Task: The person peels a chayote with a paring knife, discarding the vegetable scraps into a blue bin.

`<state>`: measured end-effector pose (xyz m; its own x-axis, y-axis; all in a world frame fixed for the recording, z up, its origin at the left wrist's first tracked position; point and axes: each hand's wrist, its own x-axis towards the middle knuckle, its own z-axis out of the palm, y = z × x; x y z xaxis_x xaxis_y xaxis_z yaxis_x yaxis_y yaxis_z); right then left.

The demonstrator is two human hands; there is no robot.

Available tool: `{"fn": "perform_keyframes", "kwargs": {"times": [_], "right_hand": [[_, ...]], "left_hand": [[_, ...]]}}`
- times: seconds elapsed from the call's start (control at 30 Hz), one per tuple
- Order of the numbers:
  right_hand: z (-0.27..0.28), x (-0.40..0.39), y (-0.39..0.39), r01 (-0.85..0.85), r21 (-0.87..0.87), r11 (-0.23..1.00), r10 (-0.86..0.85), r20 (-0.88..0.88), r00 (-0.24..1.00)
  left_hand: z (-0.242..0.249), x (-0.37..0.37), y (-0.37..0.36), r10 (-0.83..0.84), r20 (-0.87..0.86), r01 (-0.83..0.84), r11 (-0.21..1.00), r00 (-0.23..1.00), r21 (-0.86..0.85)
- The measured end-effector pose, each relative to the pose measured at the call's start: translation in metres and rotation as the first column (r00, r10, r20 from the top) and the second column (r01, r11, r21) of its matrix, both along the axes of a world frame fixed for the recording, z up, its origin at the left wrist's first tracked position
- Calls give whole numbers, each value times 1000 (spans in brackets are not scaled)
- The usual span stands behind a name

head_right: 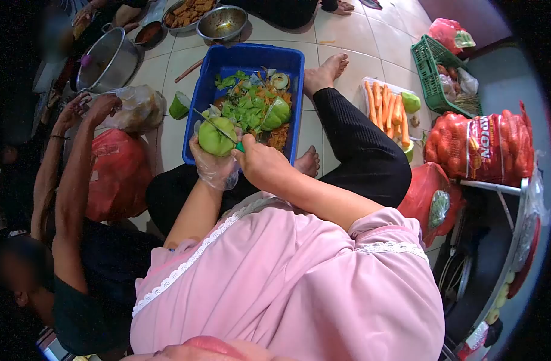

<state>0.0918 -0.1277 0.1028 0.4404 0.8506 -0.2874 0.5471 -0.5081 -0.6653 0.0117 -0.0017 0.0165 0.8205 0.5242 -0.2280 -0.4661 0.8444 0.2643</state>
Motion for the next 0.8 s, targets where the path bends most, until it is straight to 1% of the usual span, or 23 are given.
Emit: {"fn": "perform_keyframes", "kwargs": {"times": [0.1, 0.2, 0.3, 0.4, 0.47, 0.5, 0.6, 0.7, 0.73, 0.8], "right_hand": [[8, -5, -2, 23, -1, 1000, -23, 31, 999], [12, -8, -1, 16, 31, 999, -18, 64, 998], [11, -12, 0, -10, 23, 1000, 8, 86, 996], [3, -15, 3, -20, 30, 999, 17, 97, 995], [0, -15, 4, -29, 48, 998, 25, 96, 995], [-1, -15, 4, -34, 31, 999, 31, 96, 995], [-4, -14, 7, -35, 7, 999, 34, 108, 994], [-9, -13, 11, -22, 19, 1000, 20, 126, 992], [-10, -13, 11, -27, 19, 999, 24, 122, 992], [-19, -9, 13, -94, 66, 993, 84, 138, 987]], "left_hand": [[1, 1, 1, 32, -22, -32, 999, 999, 10], [-3, -1, 6, 74, -100, -79, 996, 992, -43], [-1, -1, 11, 123, -108, -138, 980, 986, -141], [-6, -1, 12, 127, -74, -134, 987, 989, -87], [-7, -1, 12, 138, -109, -146, 987, 985, -73], [-7, -2, 12, 143, -127, -153, 986, 981, -66], [-11, -3, 15, 151, -95, -159, 984, 984, -83], [-4, -6, 7, 104, -114, -110, 993, 988, -52], [-7, -5, 7, 103, -82, -105, 994, 991, -21], [-10, -2, 0, 178, -192, -177, 984, 965, 22]]}}
